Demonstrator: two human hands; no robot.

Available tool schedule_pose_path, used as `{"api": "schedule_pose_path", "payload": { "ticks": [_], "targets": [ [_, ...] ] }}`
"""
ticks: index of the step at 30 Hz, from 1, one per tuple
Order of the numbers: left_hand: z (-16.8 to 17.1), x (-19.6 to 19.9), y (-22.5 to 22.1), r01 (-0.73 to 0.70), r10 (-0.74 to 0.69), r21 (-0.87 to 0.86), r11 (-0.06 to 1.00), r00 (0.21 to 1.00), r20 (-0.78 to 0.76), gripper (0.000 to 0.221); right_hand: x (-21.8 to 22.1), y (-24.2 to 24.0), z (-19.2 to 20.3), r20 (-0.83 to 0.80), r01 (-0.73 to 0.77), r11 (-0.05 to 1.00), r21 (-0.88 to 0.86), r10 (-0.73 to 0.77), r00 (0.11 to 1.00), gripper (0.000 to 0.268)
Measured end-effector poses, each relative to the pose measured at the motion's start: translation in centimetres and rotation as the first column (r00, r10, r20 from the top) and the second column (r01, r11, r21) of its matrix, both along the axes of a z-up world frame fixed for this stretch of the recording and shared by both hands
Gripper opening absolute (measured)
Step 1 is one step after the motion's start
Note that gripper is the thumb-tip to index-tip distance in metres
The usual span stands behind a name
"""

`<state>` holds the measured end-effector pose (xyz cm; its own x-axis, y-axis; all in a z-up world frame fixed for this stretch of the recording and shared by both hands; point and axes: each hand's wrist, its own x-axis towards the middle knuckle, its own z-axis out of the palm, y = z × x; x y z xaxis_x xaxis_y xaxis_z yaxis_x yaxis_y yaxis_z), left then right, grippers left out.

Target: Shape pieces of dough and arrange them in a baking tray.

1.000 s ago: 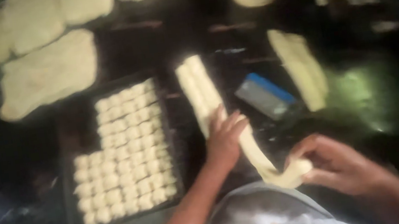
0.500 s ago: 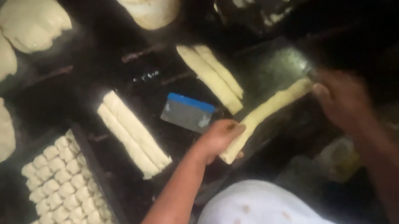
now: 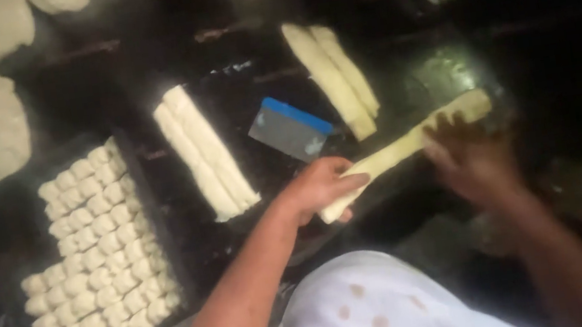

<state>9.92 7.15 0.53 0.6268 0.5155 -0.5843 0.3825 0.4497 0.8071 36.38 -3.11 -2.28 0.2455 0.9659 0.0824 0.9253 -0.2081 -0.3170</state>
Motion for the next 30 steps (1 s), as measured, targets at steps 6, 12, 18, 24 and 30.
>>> {"api": "schedule_pose_path", "payload": {
  "ticks": [6, 12, 18, 24, 30],
  "targets": [
    [-1.4, -2.3, 0.4, 0.022, -0.021, -0.076, 0.997, 1.0, 0.011, 0.052, -5.3, -1.5, 0.0, -0.105, -0.006, 0.998, 0.061, 0.012, 0.994, 0.046],
    [-3.7, -5.0, 0.3, 0.026, -0.025, -0.023, 0.999, 0.999, 0.022, 0.061, -9.9, -2.4, -2.0, 0.006, -0.16, 0.977, 0.138, 0.161, 0.987, 0.044],
    [-4.7, -7.9, -0.3, -0.075, 0.069, 0.034, 0.997, 0.986, 0.15, 0.048, -14.5, -2.6, -1.6, 0.044, -0.203, 0.966, 0.161, 0.198, 0.979, 0.039],
    [-5.8, -10.9, -1.2, -0.143, 0.108, 0.269, 0.952, 0.984, 0.14, 0.029, -19.5, -3.0, -0.2, -0.058, -0.198, 0.966, 0.165, 0.21, 0.976, 0.041],
    [-6.3, -13.5, -2.4, -0.009, 0.1, 0.689, 0.724, 0.991, -0.092, 0.032, -23.7, -3.8, 0.0, 0.029, -0.273, 0.948, 0.161, 0.272, 0.962, 0.044]
  ]
}}
